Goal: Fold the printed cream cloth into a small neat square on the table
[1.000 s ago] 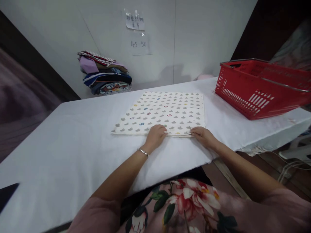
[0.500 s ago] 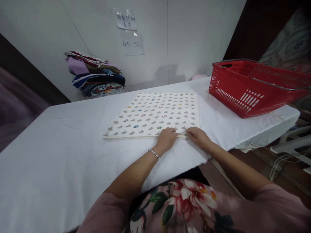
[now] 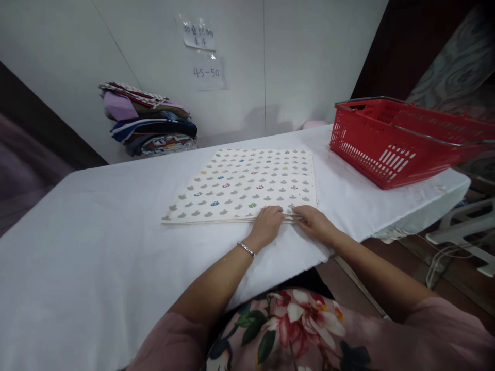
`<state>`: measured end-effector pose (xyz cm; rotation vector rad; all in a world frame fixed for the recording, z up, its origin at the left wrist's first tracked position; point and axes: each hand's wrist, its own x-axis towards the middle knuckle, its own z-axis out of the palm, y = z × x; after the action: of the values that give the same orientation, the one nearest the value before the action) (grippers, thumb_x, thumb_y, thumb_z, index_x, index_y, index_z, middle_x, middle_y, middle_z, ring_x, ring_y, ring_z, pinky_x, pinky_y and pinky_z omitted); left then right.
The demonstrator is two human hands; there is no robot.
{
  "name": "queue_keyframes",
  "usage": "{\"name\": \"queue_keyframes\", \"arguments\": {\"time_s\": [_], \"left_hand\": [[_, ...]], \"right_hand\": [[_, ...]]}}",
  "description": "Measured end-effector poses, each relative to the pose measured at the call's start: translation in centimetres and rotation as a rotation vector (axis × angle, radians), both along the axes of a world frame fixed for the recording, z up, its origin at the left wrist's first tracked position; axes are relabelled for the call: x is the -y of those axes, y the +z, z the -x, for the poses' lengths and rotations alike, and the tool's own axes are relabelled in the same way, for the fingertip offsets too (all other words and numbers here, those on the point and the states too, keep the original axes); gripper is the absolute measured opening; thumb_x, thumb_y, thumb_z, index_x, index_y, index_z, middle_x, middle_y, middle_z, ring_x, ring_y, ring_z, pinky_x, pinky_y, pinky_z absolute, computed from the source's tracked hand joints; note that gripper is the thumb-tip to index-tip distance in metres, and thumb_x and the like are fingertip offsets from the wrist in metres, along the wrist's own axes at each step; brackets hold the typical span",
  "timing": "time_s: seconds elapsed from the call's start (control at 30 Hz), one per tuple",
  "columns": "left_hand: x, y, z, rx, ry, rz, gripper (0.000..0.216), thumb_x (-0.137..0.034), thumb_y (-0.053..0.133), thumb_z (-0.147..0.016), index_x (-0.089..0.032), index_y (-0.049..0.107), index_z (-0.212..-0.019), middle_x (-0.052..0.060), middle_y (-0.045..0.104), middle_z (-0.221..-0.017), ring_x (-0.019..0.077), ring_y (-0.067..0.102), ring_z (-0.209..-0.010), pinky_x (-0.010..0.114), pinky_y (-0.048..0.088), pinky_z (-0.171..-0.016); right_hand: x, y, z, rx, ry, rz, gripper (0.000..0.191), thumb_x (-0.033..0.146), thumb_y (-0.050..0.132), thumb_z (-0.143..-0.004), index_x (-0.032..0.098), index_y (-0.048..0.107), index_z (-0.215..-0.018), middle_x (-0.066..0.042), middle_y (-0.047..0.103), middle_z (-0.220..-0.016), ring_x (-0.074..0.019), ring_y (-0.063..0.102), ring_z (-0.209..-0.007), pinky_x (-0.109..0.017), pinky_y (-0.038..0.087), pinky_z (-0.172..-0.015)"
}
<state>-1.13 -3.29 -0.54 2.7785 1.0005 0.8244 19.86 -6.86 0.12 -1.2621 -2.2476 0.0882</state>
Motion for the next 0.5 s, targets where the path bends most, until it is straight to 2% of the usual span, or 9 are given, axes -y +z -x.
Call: {"name": "queue_keyframes", "arguments": {"time_s": [0.1,0.27,0.5], "left_hand": [[0.01,0.06,0.0,0.004,0.005,0.012,0.016,-0.018,0.041,-0.093,-0.017,0.057,-0.091,0.007,0.06,-0.104,0.0183,0.052,-0.099,0.035,0.042,-0.084],[-0.08,0.25,-0.07,-0.022,0.013,0.059,0.016,-0.019,0.04,-0.094,-0.018,0.055,-0.087,0.005,0.06,-0.095,0.0181,0.053,-0.092,0.035,0.042,-0.081],[-0.42,-0.3,-0.09,-0.087,0.003,0.016,0.02,-0.019,0.037,-0.094,-0.018,0.055,-0.085,0.005,0.06,-0.086,0.0182,0.054,-0.083,0.035,0.04,-0.077]], "right_hand": [[-0.01,-0.25,0.34,-0.012,0.024,-0.076,0.028,0.021,0.051,-0.087,0.02,0.055,-0.115,-0.012,0.062,-0.115,-0.0255,0.056,-0.108,-0.047,0.047,-0.092],[-0.25,-0.34,0.27,0.053,0.004,-0.117,0.016,0.017,0.049,-0.087,0.02,0.061,-0.098,-0.012,0.061,-0.118,-0.026,0.054,-0.112,-0.05,0.043,-0.094],[0.1,0.03,-0.21,0.032,0.005,-0.133,0.017,0.02,0.047,-0.09,0.022,0.063,-0.095,-0.01,0.062,-0.114,-0.0251,0.054,-0.109,-0.048,0.045,-0.092]]}}
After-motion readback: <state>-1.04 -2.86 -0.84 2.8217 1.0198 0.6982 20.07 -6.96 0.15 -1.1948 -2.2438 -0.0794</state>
